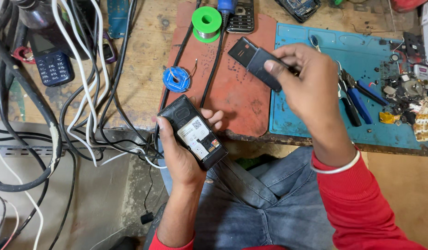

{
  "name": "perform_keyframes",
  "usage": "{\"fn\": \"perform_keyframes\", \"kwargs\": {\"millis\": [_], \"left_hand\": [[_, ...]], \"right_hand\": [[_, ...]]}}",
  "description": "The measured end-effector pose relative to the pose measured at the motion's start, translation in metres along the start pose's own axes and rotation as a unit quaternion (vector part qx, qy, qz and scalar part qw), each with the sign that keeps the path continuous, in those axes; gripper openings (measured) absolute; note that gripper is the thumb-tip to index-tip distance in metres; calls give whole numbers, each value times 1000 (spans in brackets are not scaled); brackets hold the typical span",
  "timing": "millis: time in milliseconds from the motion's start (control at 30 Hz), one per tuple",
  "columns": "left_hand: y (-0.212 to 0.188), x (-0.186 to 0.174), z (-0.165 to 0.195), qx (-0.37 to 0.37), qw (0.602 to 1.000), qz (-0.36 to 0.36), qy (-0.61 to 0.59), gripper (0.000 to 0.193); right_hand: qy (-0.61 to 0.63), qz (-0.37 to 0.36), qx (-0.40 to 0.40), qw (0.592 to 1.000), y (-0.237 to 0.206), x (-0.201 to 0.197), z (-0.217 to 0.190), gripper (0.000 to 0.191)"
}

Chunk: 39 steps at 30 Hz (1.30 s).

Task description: The person tests a Jio feature phone by pressing its buttons and plugging in a charging cable, then removes the back cover and battery. They use a screwdriver to unscrew the back of the phone and use a probe tool on the internal components.

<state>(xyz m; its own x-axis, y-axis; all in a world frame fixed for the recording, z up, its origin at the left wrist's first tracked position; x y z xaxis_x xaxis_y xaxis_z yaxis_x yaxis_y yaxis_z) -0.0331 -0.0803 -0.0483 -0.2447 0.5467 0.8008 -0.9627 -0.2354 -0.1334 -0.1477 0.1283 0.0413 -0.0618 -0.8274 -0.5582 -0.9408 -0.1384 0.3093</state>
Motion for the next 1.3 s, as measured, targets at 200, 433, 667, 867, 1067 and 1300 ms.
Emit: {"fn": "perform_keyframes", "kwargs": {"millis": [200,433,667,867,1067,1300], "left_hand": [[1,-2,-2,-1,1000,-1,7,80],[0,-6,-3,-5,1000,-8,-9,78],[-2,-9,-4,-8,1000,-12,5,77],[-5,-2,0,5,999,-25,38,77],[-17,11,2,43,994,-63,73,77],[-19,25,-4,87,978,-127,144,69]], "right_hand": [[-44,40,6,998,29,18,30,21],[-242,68,-150,956,34,32,14,21],[-177,85,-147,970,9,11,-10,16],[-159,105,-50,980,-26,-32,-8,16],[-196,96,-11,976,-46,-51,21,19],[-188,43,13,981,-43,-46,35,29]]}}
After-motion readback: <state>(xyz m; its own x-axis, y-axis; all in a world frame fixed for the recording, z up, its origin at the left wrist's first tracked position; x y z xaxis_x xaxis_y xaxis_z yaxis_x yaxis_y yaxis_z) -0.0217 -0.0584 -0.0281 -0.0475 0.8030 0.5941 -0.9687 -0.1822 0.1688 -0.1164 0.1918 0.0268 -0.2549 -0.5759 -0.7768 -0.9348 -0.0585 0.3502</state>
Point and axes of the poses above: each hand's wrist, its own y-axis towards the middle knuckle, its own x-axis out of the palm, z = x × y, the point moved 6 cm from there along y, towards the middle knuckle, and after that the axes turned 1 degree about -x, right-handed, at the moved point
